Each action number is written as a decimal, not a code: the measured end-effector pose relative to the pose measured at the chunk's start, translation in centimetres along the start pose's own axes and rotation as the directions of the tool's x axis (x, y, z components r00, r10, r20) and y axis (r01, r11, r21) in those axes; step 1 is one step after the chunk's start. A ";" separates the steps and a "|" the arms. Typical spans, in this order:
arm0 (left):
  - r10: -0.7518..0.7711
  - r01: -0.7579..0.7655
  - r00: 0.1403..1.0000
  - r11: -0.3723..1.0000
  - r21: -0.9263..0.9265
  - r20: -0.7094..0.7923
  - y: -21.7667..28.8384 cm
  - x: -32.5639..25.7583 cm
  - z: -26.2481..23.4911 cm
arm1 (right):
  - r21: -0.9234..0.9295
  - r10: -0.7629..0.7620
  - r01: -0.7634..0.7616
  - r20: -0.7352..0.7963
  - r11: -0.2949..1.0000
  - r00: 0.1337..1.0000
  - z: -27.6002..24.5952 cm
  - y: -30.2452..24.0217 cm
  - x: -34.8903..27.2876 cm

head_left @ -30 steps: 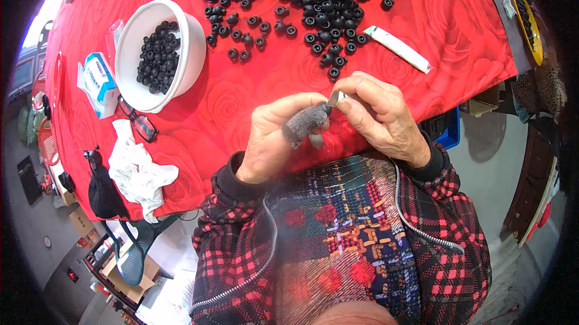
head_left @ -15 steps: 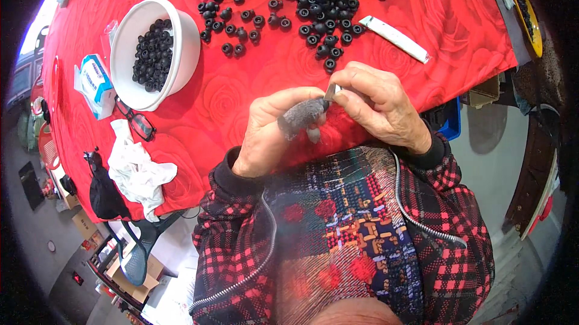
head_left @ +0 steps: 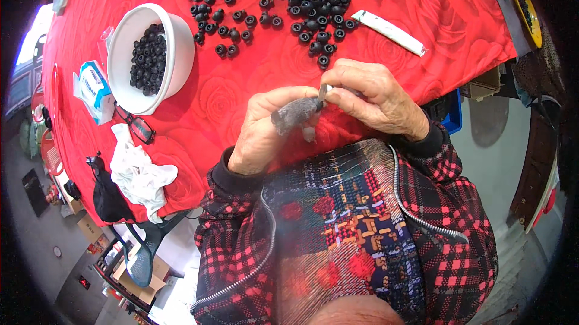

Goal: The person sits at a table covered with a red cloth and uses a small knife to remove pits from black olives. They hold each olive in their left hand, which is protected by a finger guard, and carefully cut out the pit with the knife in their right hand. The pitted olives are placed into a white bowl, while the unpitted ones remain on the table.

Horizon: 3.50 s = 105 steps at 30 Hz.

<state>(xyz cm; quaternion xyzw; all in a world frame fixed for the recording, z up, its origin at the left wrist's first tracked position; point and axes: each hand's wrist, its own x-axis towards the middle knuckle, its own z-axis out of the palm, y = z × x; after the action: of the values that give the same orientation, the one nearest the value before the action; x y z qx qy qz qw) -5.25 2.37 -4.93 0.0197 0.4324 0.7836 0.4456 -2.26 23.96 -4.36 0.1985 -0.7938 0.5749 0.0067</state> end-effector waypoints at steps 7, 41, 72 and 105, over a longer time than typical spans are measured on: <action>0.072 -0.068 0.990 0.997 0.042 -0.124 -0.1 0.1 0.6 | -0.016 0.006 -0.007 -0.063 1.000 0.998 0.4 -0.1 0.1; 0.063 -0.050 0.995 0.988 0.149 -0.083 0.8 0.2 0.3 | -0.042 -0.017 0.016 -0.008 0.999 1.000 -0.2 0.1 0.8; 0.046 -0.031 0.997 0.969 -0.245 0.056 0.6 -0.4 2.6 | -0.394 -0.499 0.387 -0.240 0.834 0.833 1.8 -1.8 0.4; 0.259 -0.253 0.965 0.961 0.115 -0.042 0.8 -0.9 3.1 | -0.220 -0.060 0.016 -0.194 0.975 0.979 0.1 -3.5 0.2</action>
<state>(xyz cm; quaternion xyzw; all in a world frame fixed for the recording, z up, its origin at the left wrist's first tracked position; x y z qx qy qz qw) -3.96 3.54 -2.09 0.0778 0.4808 0.8101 0.3263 -1.27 22.87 -1.13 0.1532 -0.8432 0.5014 0.1189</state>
